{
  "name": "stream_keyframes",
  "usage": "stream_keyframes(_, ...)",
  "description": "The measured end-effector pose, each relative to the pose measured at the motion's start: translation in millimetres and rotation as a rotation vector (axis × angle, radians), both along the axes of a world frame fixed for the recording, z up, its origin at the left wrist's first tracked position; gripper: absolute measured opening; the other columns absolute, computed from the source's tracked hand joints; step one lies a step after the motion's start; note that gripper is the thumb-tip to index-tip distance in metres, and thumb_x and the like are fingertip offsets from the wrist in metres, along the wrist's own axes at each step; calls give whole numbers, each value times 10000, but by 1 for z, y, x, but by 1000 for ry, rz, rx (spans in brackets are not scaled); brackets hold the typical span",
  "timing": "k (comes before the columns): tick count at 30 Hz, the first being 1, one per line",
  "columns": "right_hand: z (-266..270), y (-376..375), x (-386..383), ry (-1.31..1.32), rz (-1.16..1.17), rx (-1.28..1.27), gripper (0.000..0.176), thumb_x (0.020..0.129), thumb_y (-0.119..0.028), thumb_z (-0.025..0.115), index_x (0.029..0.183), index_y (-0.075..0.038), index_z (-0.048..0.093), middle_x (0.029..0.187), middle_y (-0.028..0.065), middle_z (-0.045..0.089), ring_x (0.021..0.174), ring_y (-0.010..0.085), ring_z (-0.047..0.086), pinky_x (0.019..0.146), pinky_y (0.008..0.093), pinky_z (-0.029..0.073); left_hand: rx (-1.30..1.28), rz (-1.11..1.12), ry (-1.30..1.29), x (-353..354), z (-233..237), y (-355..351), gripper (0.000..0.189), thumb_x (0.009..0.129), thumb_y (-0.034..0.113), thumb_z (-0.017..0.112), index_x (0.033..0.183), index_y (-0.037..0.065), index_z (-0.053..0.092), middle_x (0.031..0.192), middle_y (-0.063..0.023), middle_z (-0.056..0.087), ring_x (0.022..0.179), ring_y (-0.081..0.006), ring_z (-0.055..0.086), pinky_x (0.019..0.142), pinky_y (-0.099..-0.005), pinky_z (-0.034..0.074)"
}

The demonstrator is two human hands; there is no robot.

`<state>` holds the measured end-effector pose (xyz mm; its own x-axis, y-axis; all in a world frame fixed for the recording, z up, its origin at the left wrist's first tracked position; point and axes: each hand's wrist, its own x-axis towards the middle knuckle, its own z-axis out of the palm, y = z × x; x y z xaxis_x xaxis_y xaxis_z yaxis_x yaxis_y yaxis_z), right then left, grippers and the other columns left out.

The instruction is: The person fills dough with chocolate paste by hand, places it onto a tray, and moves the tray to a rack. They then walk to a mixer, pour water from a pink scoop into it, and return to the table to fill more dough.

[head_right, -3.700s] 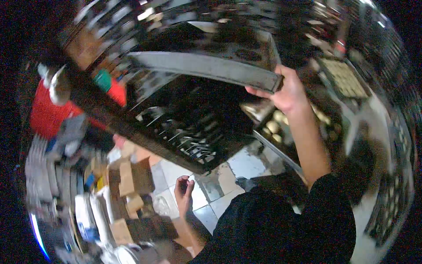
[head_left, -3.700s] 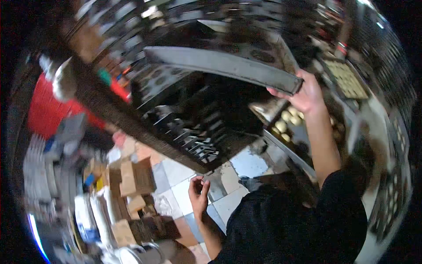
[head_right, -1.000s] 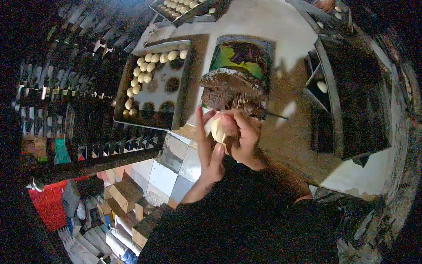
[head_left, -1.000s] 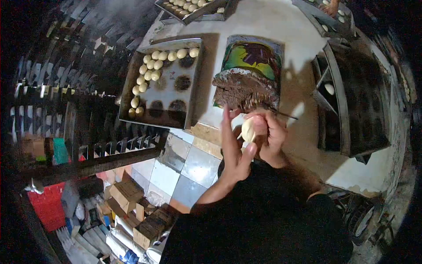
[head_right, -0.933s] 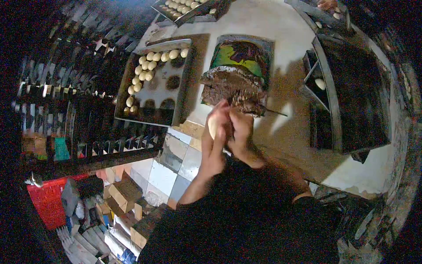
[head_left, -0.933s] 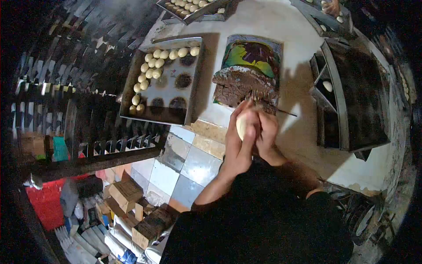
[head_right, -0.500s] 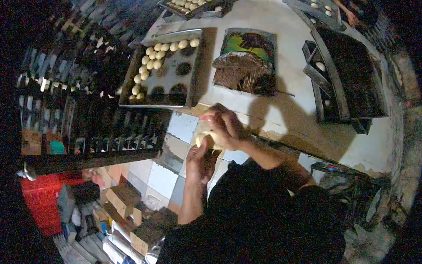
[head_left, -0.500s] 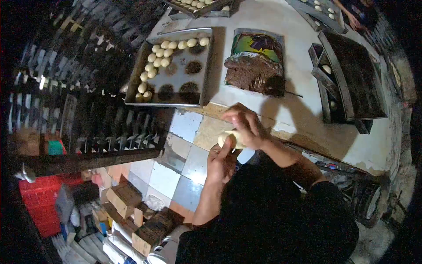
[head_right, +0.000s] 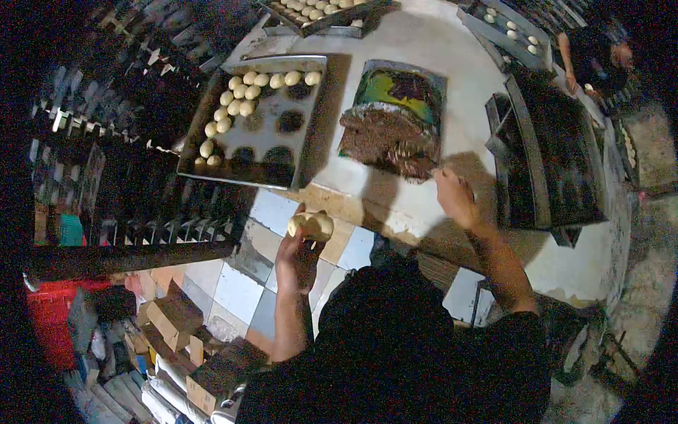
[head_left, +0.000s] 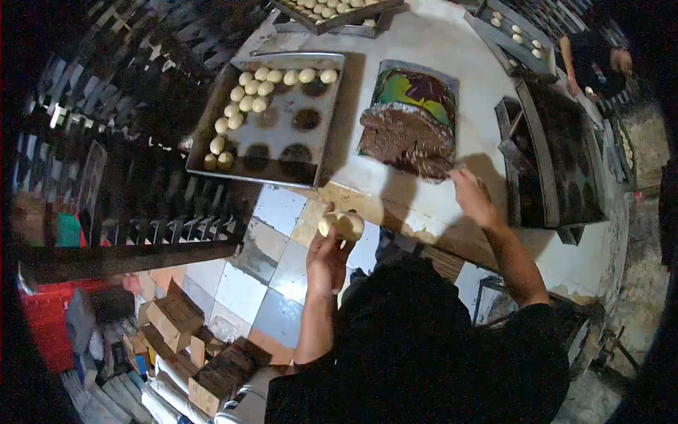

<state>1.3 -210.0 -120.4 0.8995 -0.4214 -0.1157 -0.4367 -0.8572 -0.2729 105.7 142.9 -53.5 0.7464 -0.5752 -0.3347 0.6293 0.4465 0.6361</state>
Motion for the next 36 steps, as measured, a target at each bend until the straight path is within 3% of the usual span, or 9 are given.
stream_keyframes(10, -40, -38, 37, -67, 227, -23, 339, 825, -75, 559, 1155, -78, 633, 992, 155, 661, 786, 305, 655, 639, 387, 511, 77, -1, -65, 36, -8, -113, 458, 989, 208, 507, 1390, 5, 418, 1340, -161, 516, 1237, -248, 502, 1072, -391, 383)
stream_keyframes(13, 14, -73, 46, 156, 298, 592, 247, 869, -147, 570, 1080, -90, 684, 911, 138, 702, 745, 286, 675, 616, 365, 511, 135, 64, 15, 35, -27, -147, 433, 975, 237, 539, 1335, 5, 473, 1302, -144, 536, 1202, -245, 522, 1054, -379, 396)
stream_keyframes(14, -2, -73, 36, -41, 187, 883, 217, 860, -158, 618, 1041, -69, 698, 819, 132, 697, 651, 283, 656, 611, 348, 503, 151, 58, 64, 36, -38, -155, 430, 973, 241, 544, 1326, 5, 479, 1284, -139, 544, 1187, -246, 529, 1044, -378, 404)
stream_keyframes(17, -8, -50, 28, -594, 290, 825, 209, 845, -102, 641, 1045, -73, 697, 784, 124, 671, 638, 282, 628, 602, 336, 489, 104, -54, 210, 37, -52, -186, 428, 982, 271, 516, 1315, 6, 475, 1236, -117, 552, 1158, -243, 531, 1020, -359, 417)
stream_keyframes(22, -24, -37, 0, -480, 247, 327, 619, 701, 79, 597, 1294, -96, 572, 868, 136, 585, 749, 312, 594, 668, 391, 504, -31, -167, 204, 39, -48, -214, 422, 999, 253, 468, 1334, -3, 458, 1270, -138, 538, 1162, -256, 530, 1038, -371, 415)
stream_keyframes(28, -20, -45, -9, -310, 97, -142, 362, 805, 43, 606, 1152, -41, 663, 962, 147, 577, 842, 315, 598, 750, 377, 518, -37, -93, 104, 38, -35, -201, 437, 1000, 264, 467, 1354, 8, 443, 1288, -135, 535, 1161, -254, 537, 1040, -377, 419)
stream_keyframes(32, 22, 1, 32, -727, 128, 560, 214, 859, -151, 678, 987, 18, 704, 1068, 146, 571, 964, 267, 600, 789, 353, 561, -88, -119, 78, 31, -20, -195, 440, 1000, 272, 474, 1359, 19, 445, 1294, -120, 536, 1190, -236, 527, 1037, -369, 413)
stream_keyframes(33, 42, 22, 41, -820, -39, 1239, 187, 867, -101, 676, 987, 41, 694, 1045, 127, 583, 912, 213, 623, 700, 325, 593, -102, -123, 47, 28, -22, -192, 449, 1005, 291, 464, 1370, 30, 439, 1303, -111, 533, 1206, -222, 519, 1036, -371, 411)
stream_keyframes(36, 40, 47, 69, -893, -392, 1688, 205, 837, -99, 714, 951, 69, 683, 1031, 117, 587, 827, 193, 653, 630, 301, 598, -73, -20, -139, 21, -12, -178, 476, 1019, 288, 442, 1405, 16, 387, 1296, -105, 542, 1203, -195, 518, 1052, -370, 392)
